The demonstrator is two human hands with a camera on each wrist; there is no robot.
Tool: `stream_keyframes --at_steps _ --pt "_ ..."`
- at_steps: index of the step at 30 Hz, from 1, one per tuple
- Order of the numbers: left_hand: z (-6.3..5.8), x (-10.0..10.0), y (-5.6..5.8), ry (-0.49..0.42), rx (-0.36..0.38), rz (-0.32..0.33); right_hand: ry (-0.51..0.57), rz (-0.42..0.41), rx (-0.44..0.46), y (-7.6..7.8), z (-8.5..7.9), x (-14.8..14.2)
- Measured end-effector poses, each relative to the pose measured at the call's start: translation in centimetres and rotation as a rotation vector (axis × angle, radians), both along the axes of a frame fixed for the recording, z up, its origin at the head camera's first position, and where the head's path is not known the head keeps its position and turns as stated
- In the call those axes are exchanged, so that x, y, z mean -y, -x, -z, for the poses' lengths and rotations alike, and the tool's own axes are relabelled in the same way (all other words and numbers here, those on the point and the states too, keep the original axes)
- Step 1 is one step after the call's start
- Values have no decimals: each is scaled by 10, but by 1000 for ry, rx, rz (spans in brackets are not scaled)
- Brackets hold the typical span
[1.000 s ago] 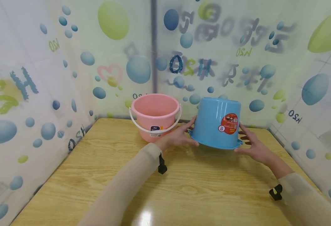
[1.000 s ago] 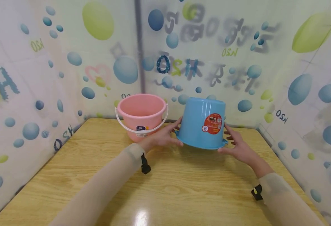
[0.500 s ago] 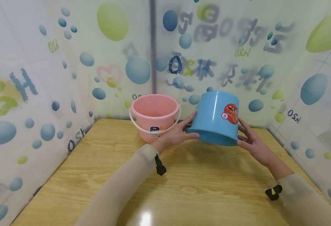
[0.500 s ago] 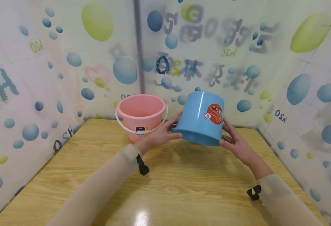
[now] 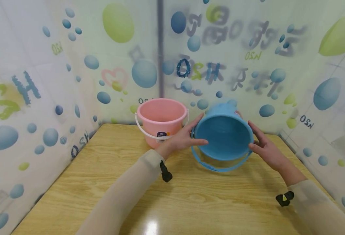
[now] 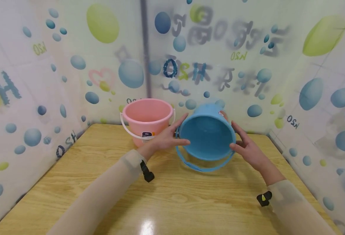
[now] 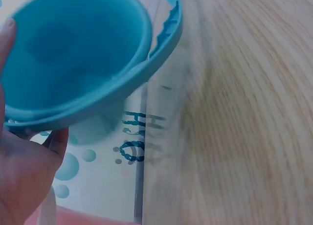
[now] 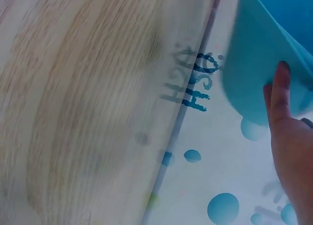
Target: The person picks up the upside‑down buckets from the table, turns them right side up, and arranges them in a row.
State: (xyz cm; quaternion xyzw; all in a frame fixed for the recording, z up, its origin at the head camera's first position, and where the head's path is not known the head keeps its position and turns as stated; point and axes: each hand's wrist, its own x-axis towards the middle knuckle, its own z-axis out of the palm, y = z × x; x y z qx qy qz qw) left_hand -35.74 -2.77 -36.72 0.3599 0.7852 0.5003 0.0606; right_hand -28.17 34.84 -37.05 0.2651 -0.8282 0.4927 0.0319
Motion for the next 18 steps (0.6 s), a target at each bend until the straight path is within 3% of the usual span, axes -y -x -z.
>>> stream_keyframes --at_steps 8,18 --pt "-8 -2 1 0 25 -50 37 13 49 -1 -8 6" --pt "-19 3 4 -76 90 105 138 -15 53 0 -19 3"
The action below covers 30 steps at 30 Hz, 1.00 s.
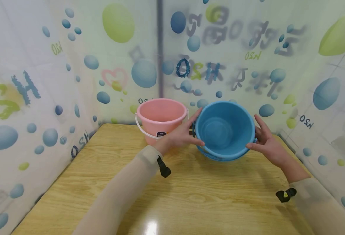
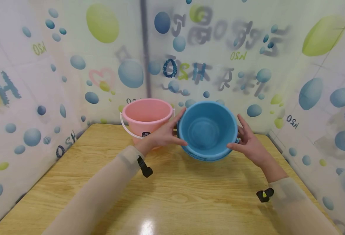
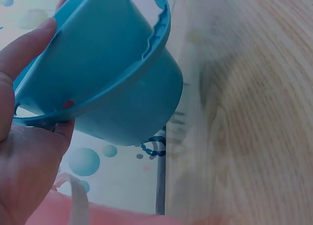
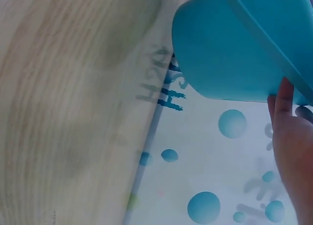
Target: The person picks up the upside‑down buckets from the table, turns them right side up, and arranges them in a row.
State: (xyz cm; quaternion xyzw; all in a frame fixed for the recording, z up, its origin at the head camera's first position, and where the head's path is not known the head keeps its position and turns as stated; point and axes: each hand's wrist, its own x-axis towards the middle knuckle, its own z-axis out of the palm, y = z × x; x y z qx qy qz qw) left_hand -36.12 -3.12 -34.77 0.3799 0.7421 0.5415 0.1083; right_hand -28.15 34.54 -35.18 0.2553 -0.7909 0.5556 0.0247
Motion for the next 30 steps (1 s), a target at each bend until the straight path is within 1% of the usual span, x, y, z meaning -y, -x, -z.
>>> stream_keyframes --at_steps 2,5,10,14,19,25,27,30 --pt "-2 1 0 -18 21 24 25 -9 3 -1 -3 0" --pt "-5 2 0 -23 18 50 51 -26 8 -1 -6 0" --pt "-9 3 0 -23 14 79 51 -33 13 -3 -8 2" --pt "-11 3 -1 -33 36 74 40 -33 6 -3 -9 3" --pt "-12 3 -1 -50 48 68 41 -43 -25 -1 -12 3" --pt "-12 0 0 -65 34 30 64 -78 -50 -1 -14 5" --pt "-11 -1 1 -60 23 7 66 -76 -53 -1 -15 5" --pt "-11 -2 2 -66 12 -7 59 -64 -52 0 -16 6"
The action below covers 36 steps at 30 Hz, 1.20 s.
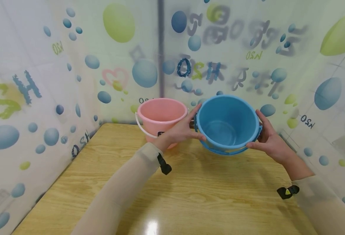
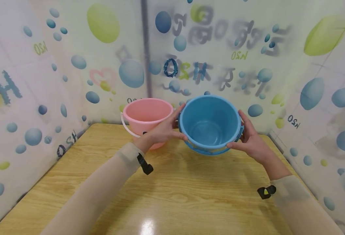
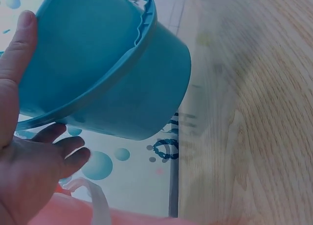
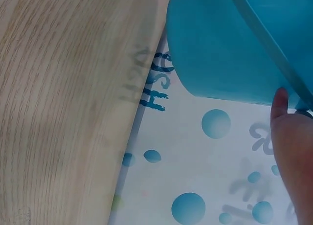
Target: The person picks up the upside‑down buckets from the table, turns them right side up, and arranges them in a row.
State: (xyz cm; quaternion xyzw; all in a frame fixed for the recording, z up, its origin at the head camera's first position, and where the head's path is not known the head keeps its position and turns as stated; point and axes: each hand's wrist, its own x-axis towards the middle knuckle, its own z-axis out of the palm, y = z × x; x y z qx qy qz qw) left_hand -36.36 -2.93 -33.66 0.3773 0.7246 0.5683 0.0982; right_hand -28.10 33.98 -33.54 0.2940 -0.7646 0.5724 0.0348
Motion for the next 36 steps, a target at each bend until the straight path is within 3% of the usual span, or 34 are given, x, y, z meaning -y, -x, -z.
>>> stream_keyframes --at_steps 4,17,24,32,36 --pt "0 -1 1 -15 17 -7 -8 12 7 1 -2 0" --pt "-3 -14 2 6 13 -122 2 57 23 12 -3 -3" --pt "4 -23 9 -46 82 -160 -76 161 84 21 -7 -6" --pt "9 -29 12 -64 74 -223 35 118 150 34 1 -7" --pt "14 -33 17 -45 38 -266 5 144 171 39 8 -8"
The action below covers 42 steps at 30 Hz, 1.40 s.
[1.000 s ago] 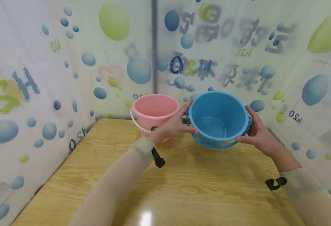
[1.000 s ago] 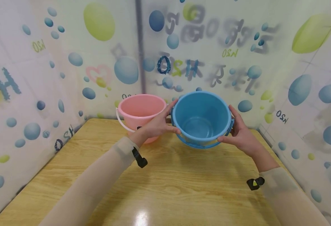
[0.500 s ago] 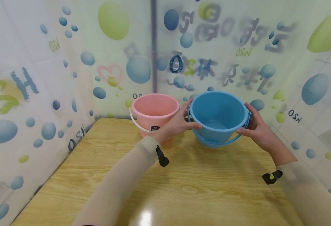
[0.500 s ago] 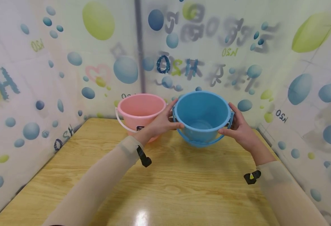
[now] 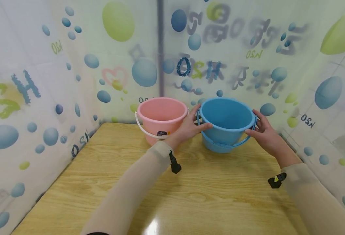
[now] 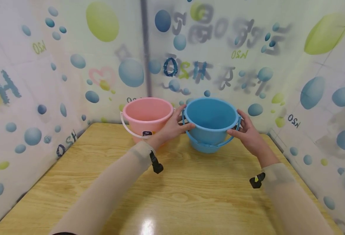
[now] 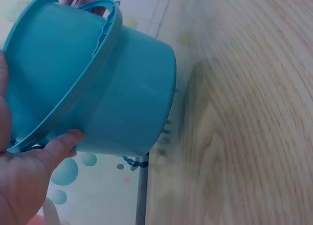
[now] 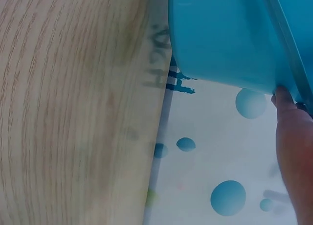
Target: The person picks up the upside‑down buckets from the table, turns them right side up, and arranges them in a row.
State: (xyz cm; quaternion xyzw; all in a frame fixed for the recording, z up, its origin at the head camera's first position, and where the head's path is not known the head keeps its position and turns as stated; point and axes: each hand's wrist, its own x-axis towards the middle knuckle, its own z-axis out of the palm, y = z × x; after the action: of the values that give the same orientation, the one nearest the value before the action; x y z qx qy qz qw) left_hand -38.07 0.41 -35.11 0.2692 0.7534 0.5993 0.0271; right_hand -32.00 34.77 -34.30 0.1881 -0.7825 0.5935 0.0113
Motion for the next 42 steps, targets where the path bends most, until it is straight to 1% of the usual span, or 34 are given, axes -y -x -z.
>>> stream_keyframes --at_steps 4,9,12,15,20,23,27,31,36,42 --pt "7 -2 4 6 11 -22 -87 33 23 5 5 -1" --pt "12 -4 6 20 41 -19 -156 57 51 6 7 -3" --pt "14 -5 7 25 74 -20 -135 47 71 6 10 -4" --pt "14 -8 8 11 112 -19 -86 32 90 6 12 -4" --pt "12 -12 11 -39 162 14 -22 27 126 7 16 -6" --pt "12 -12 13 -52 181 39 -50 43 122 8 17 -6" --pt "13 -12 16 -63 197 56 -102 73 105 8 18 -5" --pt "13 -12 18 -56 202 55 -85 95 101 8 18 -3" --pt "10 -15 18 -32 213 40 -100 123 91 9 20 -1" --pt "9 -14 19 -27 230 42 -104 130 77 8 21 2"
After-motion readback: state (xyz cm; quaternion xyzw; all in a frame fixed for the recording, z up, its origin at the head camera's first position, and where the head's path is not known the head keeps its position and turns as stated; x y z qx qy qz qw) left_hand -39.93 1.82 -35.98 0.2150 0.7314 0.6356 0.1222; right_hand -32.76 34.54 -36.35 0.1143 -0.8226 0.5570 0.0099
